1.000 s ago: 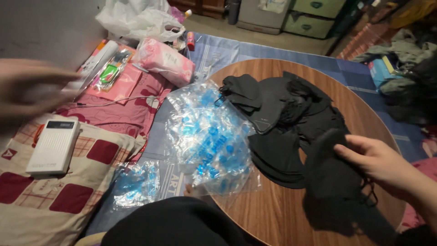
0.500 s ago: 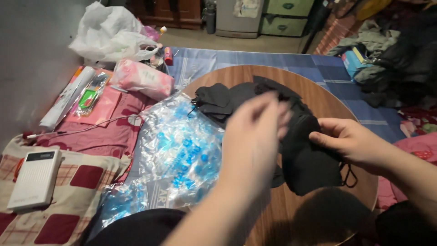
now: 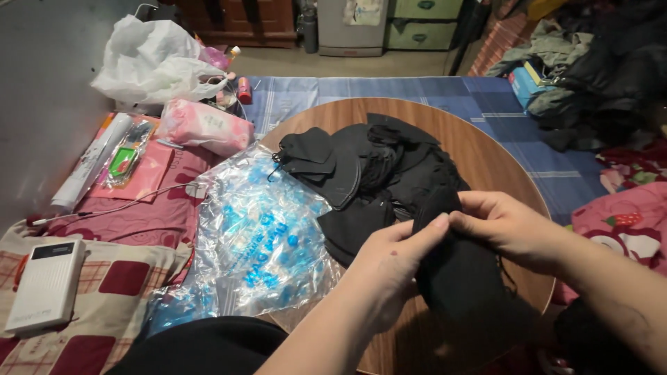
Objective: Packaging black fabric face masks into a clear plastic bag on a small wooden table.
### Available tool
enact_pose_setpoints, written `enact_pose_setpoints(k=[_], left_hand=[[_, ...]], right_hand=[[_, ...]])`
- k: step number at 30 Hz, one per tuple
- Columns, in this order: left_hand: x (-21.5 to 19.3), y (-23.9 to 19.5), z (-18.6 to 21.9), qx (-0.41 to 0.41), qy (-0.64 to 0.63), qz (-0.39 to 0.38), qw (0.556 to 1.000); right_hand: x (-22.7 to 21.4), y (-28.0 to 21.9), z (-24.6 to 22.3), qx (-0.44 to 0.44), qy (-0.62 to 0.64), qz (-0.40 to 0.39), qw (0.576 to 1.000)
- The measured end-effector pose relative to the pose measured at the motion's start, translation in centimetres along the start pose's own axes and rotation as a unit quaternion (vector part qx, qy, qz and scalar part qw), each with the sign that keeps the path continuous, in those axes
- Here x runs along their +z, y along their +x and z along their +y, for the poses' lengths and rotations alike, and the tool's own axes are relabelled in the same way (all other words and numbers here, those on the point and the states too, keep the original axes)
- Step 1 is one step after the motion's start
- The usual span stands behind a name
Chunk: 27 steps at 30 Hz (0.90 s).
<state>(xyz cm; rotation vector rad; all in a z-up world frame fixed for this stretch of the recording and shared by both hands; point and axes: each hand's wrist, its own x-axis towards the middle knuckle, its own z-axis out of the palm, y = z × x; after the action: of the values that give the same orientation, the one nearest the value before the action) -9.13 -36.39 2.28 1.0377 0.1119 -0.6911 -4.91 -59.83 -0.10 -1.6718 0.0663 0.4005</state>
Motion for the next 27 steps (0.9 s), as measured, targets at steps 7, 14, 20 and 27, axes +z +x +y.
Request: enact_pose_setpoints(k=[7,14,20,27], left_hand=[[0.3,2.0,-1.2,-0.041,-0.016,0.037,0.998],[-2.2,6.8,-4.1,-0.026,0.224,0.126,0.966],[-0.4,6.4,-3.8,-0.029,0.189,0.139,0.972],[0.2,6.0,-3.5,-0.018,0.231,0.134,0.964]], right_hand=[[2.1,0.4,-1.2,0.055,-0.066,-0.011,0.996],[0.4,6.0,1.8,-0.043,-0.27,0.244,0.93],[-2.7,11.7,4.9,-0.054,-0.355,0.321,0.877],[-1.4,12.0,3.1,0.015,-0.302,0.312,0.901]])
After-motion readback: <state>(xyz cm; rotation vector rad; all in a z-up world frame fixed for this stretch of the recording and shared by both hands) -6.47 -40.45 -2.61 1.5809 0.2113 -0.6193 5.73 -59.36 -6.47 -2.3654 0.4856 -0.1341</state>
